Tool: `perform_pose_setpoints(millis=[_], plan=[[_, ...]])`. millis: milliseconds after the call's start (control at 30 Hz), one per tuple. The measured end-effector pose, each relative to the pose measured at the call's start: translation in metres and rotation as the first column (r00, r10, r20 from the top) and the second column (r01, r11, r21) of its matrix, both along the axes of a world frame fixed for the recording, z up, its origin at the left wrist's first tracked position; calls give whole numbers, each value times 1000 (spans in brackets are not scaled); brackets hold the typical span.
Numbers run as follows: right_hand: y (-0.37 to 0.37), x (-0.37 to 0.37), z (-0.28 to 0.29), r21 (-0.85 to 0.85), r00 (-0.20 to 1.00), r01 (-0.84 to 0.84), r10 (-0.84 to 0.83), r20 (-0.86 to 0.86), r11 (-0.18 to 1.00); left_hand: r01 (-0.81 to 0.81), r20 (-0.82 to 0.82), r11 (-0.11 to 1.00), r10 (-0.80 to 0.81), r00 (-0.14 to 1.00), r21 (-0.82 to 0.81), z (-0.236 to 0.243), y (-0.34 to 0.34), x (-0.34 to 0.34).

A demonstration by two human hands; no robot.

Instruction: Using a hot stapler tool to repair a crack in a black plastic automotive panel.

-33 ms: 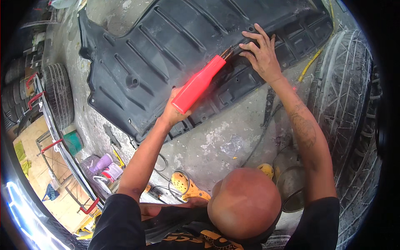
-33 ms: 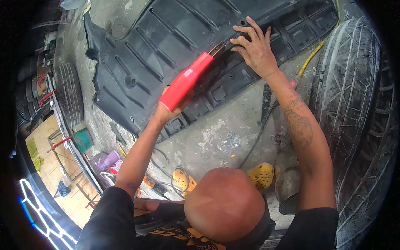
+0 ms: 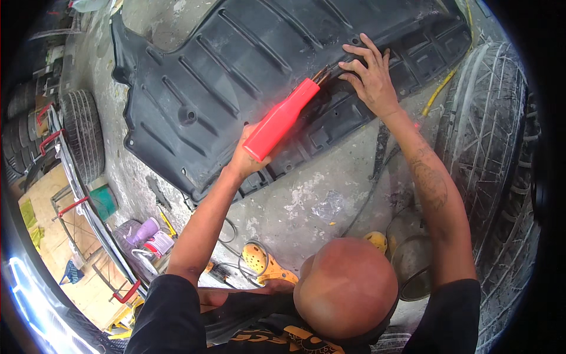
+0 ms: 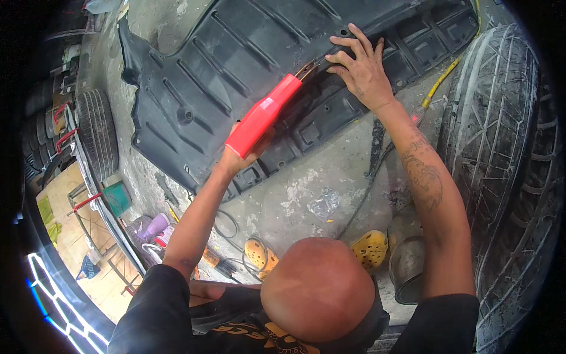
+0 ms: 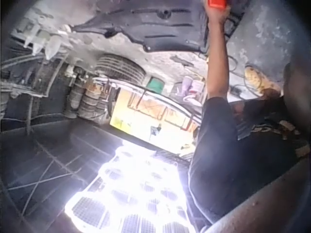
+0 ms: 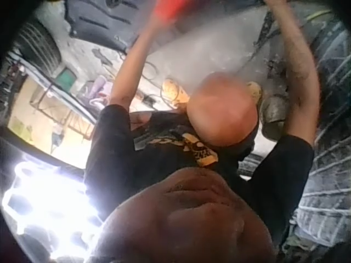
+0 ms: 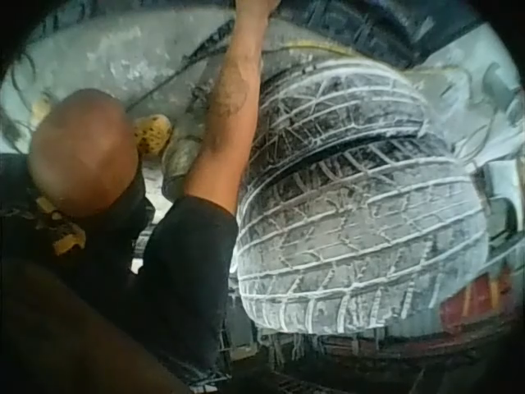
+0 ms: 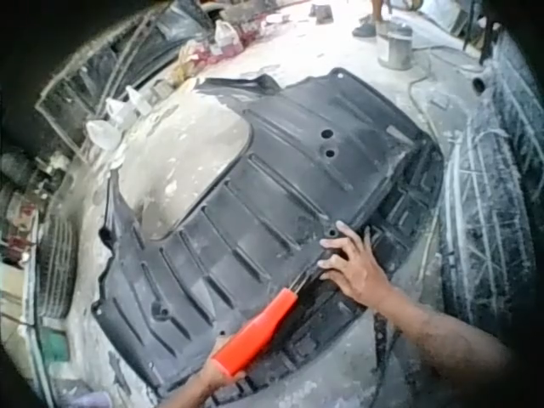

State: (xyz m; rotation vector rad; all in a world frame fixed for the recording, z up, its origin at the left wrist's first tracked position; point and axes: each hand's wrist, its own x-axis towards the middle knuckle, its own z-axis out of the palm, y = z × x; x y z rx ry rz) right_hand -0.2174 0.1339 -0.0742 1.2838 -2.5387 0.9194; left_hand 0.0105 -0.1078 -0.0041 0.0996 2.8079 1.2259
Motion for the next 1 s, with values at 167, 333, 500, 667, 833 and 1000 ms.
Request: perform_pose_setpoints(millis=[167, 333, 500, 667, 833, 1000], plan=[[-1, 1, 0, 5, 1000, 2, -2, 3, 1000, -34, 27, 991, 31, 999, 133, -2, 2, -2], [-1, 1, 0, 2, 1000, 1, -1, 8, 1000, -49, -19, 995, 51, 999, 82, 1, 5, -2], [-1, 0, 0, 2, 1000, 2, -2, 11, 1000, -40, -28, 998, 41, 999, 54, 2, 7, -3], [-1, 0, 0, -2, 1000, 0, 0, 7, 1000, -46, -9, 997, 47, 999, 57, 1, 7, -4], [-1, 0, 1, -9, 1000, 1, -1, 12, 1000, -24, -64, 996, 29, 998, 82, -1, 6, -5], [-2, 1, 0, -8, 1000, 3, -3, 9, 1000, -30, -20, 995, 33, 999, 99, -5, 3, 0]])
